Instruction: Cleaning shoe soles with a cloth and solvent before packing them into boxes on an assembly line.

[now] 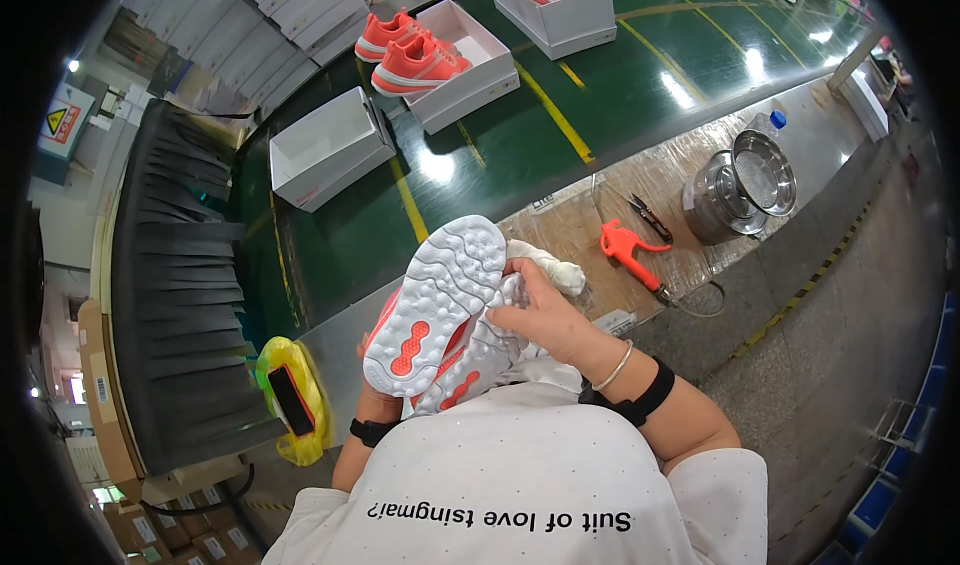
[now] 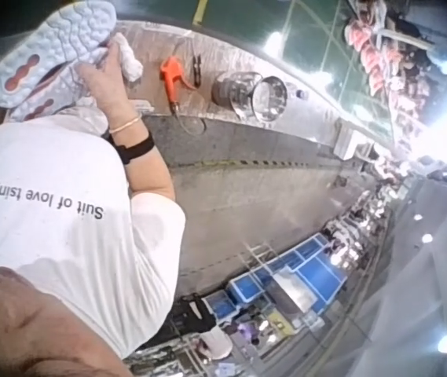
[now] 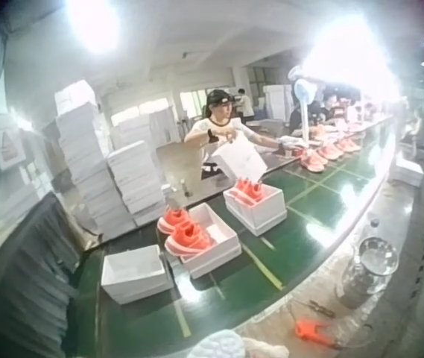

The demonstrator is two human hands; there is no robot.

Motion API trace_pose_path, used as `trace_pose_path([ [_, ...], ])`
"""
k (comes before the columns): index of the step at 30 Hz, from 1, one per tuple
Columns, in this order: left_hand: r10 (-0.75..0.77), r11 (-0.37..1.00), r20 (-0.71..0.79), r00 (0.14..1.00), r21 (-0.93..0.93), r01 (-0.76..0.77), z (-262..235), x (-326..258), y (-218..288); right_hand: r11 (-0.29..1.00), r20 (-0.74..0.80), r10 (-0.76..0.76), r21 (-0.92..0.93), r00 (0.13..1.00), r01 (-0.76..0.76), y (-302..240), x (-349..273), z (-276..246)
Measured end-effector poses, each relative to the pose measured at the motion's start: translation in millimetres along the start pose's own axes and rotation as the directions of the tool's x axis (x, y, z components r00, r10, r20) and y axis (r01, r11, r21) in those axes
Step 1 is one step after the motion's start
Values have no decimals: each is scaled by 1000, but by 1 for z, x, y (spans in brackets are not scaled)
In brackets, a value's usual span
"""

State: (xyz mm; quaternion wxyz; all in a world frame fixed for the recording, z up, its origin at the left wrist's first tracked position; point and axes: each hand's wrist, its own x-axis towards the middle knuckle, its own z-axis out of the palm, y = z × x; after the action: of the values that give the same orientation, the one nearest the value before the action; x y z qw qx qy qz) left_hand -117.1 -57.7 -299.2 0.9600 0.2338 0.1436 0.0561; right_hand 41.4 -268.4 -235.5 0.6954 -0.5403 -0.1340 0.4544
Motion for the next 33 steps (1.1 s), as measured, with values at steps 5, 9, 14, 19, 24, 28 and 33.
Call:
trace_pose_path([
  [5,2,998,9,1000,57,-3,4,-3,3,985,-1,-98,-142,995,97,8,-1,-6],
  [9,16,996,-18,1000,91,-14,6,-6,3,989,10,-50,-137,999,51,2,-5,-4],
  [14,9,996,-16,1000,94,-7,11,-7,3,992,-14,-52,-115,999,50,2,-5,-1],
  [19,-9,994,-79,997,106,18,7,-10,1,973,-32,-60,-226,998,51,10,-9,-3],
  [24,-26,997,-44,999,66,29,8,-11,0,987,-9,-40,-153,999,38,11,-11,-6],
  [28,-19,996,-40,999,84,22,11,-11,1,978,-27,-11,-207,1000,5,3,-11,-2],
  [33,-19,995,-55,998,95,24,8,-12,0,975,-46,10,-222,999,-20,2,-13,0],
])
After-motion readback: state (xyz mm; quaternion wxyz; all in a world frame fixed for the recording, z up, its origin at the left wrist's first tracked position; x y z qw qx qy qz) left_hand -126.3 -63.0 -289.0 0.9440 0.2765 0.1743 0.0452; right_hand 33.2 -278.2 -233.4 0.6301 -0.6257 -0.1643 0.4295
